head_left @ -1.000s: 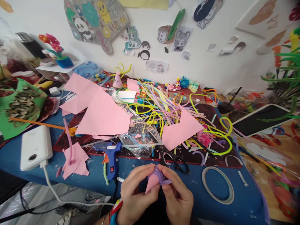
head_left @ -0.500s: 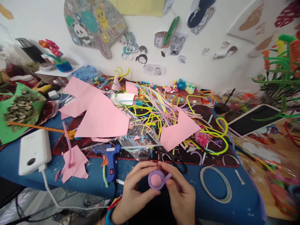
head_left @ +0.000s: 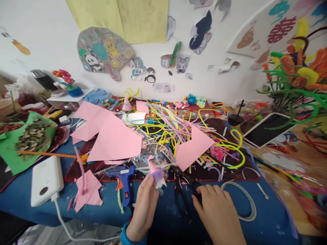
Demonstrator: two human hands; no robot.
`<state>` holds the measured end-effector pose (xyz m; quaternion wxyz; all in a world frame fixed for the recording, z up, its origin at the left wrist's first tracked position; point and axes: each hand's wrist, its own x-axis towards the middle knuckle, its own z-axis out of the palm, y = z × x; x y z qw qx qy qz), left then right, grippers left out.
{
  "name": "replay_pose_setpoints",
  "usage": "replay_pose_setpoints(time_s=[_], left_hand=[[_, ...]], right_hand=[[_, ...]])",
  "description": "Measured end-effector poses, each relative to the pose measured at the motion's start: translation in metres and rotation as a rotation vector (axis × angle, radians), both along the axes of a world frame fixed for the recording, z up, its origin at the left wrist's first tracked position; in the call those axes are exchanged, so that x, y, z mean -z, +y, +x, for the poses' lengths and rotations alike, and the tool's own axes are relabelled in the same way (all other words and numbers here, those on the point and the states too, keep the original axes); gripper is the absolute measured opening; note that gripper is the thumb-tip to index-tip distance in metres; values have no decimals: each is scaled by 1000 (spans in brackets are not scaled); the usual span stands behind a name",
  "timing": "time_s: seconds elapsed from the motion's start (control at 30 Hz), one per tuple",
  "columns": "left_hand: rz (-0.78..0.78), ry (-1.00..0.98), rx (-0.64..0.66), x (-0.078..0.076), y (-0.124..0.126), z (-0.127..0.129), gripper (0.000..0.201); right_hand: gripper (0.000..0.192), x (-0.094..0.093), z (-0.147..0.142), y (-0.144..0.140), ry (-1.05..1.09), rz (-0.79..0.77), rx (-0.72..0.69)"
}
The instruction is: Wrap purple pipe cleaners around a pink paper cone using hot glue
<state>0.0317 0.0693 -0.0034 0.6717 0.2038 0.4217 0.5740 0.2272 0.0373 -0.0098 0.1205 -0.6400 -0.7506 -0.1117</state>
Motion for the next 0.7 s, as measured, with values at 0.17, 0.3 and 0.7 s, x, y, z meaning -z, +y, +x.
replay_pose_setpoints(time_s=[0.17,0.3,0.7], left_hand=[[4,-6,17,1,11,3,38],[25,81,-13,3,12,4,35],[21,-60,-57,-8,11,6,39]], right_hand=[[17,-9,26,-10,207,-158,109],[19,-12,54,-23,625,-439,142],[77,10,78,-16,1562,-534,63]])
